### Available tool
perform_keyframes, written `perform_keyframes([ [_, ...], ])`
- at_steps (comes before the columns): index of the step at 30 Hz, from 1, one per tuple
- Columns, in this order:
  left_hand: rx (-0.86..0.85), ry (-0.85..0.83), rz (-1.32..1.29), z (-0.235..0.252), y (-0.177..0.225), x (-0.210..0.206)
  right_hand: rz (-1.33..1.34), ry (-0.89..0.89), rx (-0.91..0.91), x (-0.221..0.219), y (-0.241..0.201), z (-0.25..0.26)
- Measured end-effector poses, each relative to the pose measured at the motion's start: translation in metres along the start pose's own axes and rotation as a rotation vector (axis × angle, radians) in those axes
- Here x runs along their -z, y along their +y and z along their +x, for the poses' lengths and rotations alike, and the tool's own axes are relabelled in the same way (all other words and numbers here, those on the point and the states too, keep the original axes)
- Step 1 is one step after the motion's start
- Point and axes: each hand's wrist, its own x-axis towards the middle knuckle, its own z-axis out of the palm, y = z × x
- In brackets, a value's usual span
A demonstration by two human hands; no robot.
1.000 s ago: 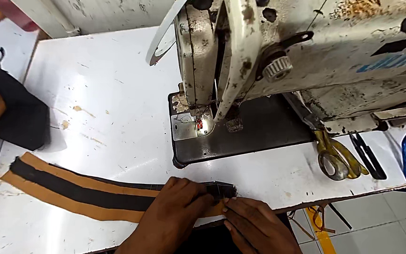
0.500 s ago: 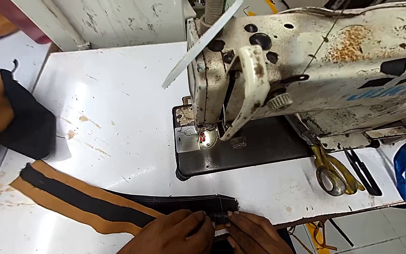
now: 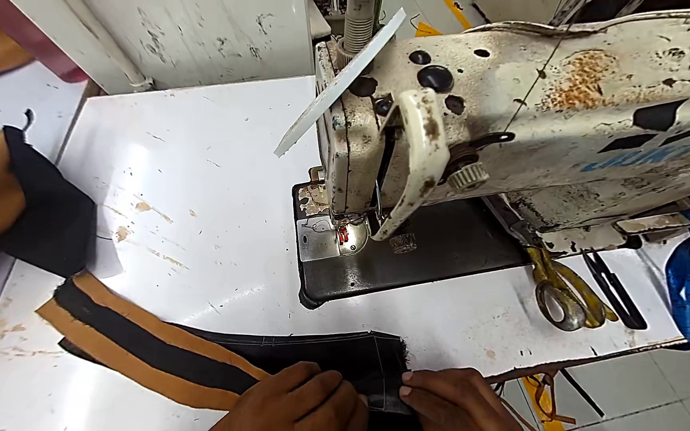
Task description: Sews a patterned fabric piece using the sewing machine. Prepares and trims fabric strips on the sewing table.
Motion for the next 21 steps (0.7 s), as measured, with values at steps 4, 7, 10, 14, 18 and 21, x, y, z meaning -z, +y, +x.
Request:
perform_keyframes([
  [4,0.039,0.025,0.079,0.002,0.003,0.005,0.033,-0.020,0.095,0.009,0.003,0.000],
  [7,-0.023,-0.043,0.125,0.005,0.009,0.004,0.023,-0.101,0.123,0.014,0.009,-0.001],
  [10,-0.065,-0.185,0.087,0.005,0.010,-0.003,-0.089,-0.217,0.077,0.018,0.013,-0.004],
  [14,-0.033,-0.200,0.064,0.002,0.014,-0.001,-0.191,-0.258,0.068,0.020,0.012,-0.011],
  [18,0.010,-0.174,0.058,-0.005,0.012,-0.008,-0.211,-0.274,0.073,0.017,0.010,-0.014],
  [21,0.031,-0.181,-0.007,-0.007,0.010,-0.016,-0.185,-0.286,0.070,0.017,0.012,-0.013],
])
